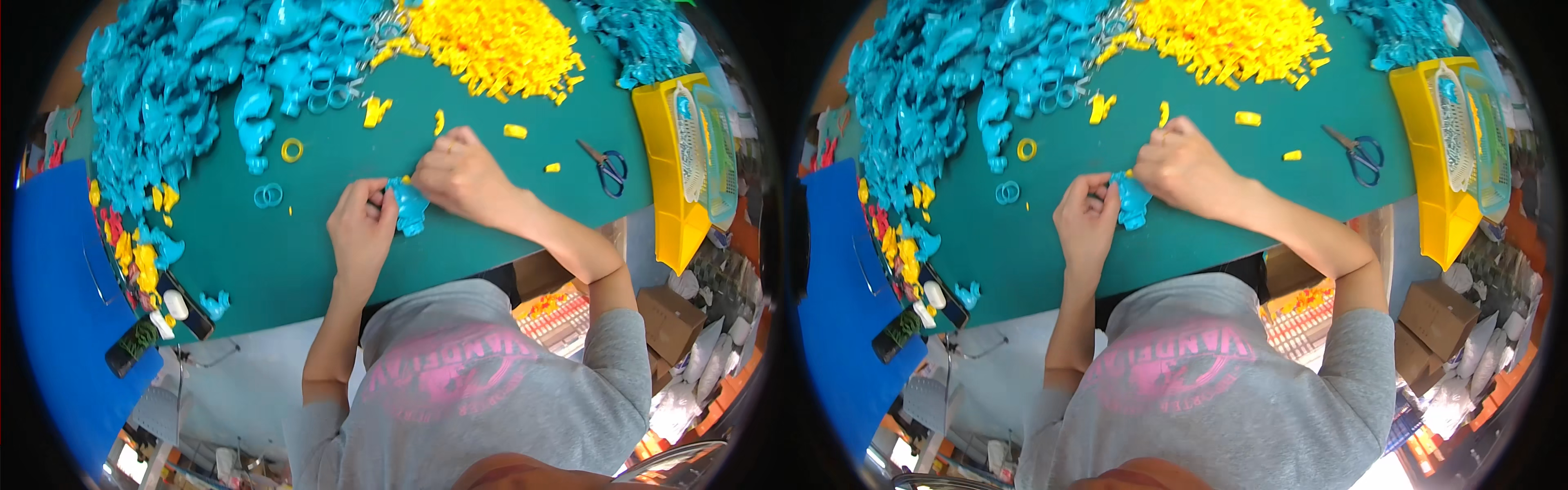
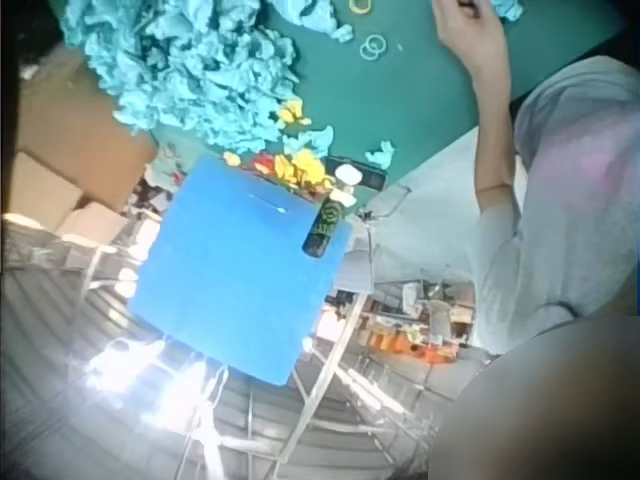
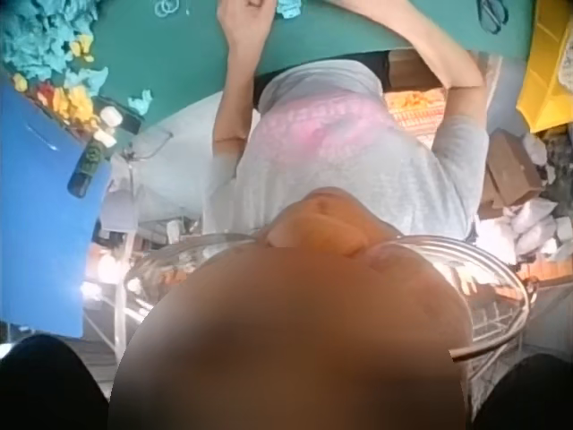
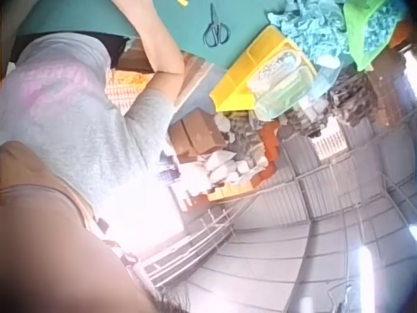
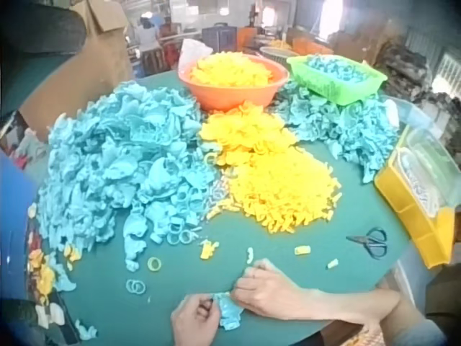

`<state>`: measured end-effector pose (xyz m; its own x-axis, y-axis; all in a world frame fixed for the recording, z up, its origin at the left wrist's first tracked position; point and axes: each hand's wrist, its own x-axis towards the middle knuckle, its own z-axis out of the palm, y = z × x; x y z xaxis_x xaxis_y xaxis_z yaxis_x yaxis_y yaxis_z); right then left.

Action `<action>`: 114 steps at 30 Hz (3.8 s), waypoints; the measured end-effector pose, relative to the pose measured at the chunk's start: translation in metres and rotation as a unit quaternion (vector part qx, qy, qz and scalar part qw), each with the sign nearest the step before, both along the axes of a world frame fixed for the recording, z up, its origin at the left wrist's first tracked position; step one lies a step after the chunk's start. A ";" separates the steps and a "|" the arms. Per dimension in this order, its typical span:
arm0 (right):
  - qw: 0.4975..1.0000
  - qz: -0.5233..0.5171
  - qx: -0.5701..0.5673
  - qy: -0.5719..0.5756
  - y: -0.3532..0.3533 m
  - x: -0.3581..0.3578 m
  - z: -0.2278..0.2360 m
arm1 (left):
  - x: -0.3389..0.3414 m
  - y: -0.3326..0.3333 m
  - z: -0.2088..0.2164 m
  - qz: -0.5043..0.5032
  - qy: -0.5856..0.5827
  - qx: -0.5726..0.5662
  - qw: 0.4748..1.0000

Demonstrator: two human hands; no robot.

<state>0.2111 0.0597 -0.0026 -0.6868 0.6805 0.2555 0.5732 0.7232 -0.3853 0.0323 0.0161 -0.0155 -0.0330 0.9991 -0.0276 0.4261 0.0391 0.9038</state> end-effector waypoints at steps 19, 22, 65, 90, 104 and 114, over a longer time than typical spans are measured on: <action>0.911 -0.380 0.006 0.159 0.203 0.055 0.040 | -0.020 -0.035 0.006 0.014 -0.035 -0.070 0.997; 0.967 -0.200 -0.078 0.140 0.126 0.044 0.032 | -0.022 -0.029 0.005 0.008 -0.085 -0.081 0.993; 0.811 -0.139 -0.493 0.283 0.001 -0.007 0.016 | -0.026 -0.014 -0.002 -0.010 -0.356 -0.037 0.934; 0.995 0.066 -0.024 0.068 0.113 -0.026 -0.015 | -0.050 0.001 0.008 -0.031 -0.523 -0.235 0.818; 0.790 0.012 -0.529 0.311 0.032 0.001 0.026 | -0.031 -0.008 0.023 -0.087 -0.501 -0.256 0.822; 0.840 -0.050 -0.452 0.296 0.019 0.015 0.039 | -0.013 0.005 0.039 -0.097 -0.419 -0.221 0.875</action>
<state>0.2258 0.0785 0.0365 -0.5493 0.8270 -0.1198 0.1280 -0.0585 -0.9901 0.0192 0.0211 0.0235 0.3532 0.8696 -0.3450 -0.3429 0.4634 0.8171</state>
